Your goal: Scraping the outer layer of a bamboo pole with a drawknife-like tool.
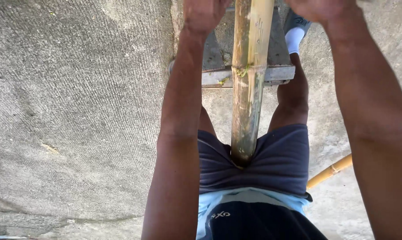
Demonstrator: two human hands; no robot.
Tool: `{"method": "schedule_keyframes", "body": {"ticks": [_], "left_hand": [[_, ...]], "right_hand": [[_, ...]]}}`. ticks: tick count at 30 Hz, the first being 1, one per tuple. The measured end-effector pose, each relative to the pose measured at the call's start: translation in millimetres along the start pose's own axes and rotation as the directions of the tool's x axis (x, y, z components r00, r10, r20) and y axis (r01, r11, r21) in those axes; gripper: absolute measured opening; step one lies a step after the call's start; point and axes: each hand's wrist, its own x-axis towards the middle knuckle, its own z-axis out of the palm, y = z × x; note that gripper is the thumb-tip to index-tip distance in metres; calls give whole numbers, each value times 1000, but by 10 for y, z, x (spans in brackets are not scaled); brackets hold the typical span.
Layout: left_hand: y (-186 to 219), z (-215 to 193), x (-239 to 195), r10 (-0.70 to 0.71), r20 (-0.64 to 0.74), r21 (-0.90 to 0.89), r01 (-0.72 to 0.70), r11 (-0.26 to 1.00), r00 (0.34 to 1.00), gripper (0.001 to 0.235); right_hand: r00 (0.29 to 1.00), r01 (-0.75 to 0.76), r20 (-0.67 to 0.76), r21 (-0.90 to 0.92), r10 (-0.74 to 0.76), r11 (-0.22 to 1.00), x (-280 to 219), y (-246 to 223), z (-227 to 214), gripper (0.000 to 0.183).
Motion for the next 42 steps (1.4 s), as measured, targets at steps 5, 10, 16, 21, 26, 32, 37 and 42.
{"method": "schedule_keyframes", "body": {"ticks": [5,10,16,21,26,32,37,42], "left_hand": [[639,-710,-777,236,-387,1,-256,967,891,68],[839,-701,-1573,105,-198,-59,-119,991,974,71],[586,-593,-938,151,-208,-61,-167,984,966,73],[677,-640,-1118,218,-247,70,-207,976,944,71],[911,-730,-1575,170,-62,-80,-175,981,983,63],[712,-864,-553,292,-311,15,-303,953,904,58],[901,-802,-1203,206,-169,30,-204,979,964,55],[944,-803,-1290,250,-218,48,-246,968,943,61]], "right_hand": [[993,-63,103,66,56,996,-245,-253,-308,56],[943,-194,315,261,106,946,-850,-656,-436,66],[983,-96,176,206,60,974,-470,-204,-3,61],[943,-228,308,323,126,918,-530,-438,-363,71],[931,-248,344,360,119,899,-1035,-672,-400,66],[971,-210,176,281,165,937,-352,-162,-143,67],[952,-265,237,314,195,912,-780,-529,-276,70],[930,-316,306,388,203,866,-952,-553,-241,68]]}}
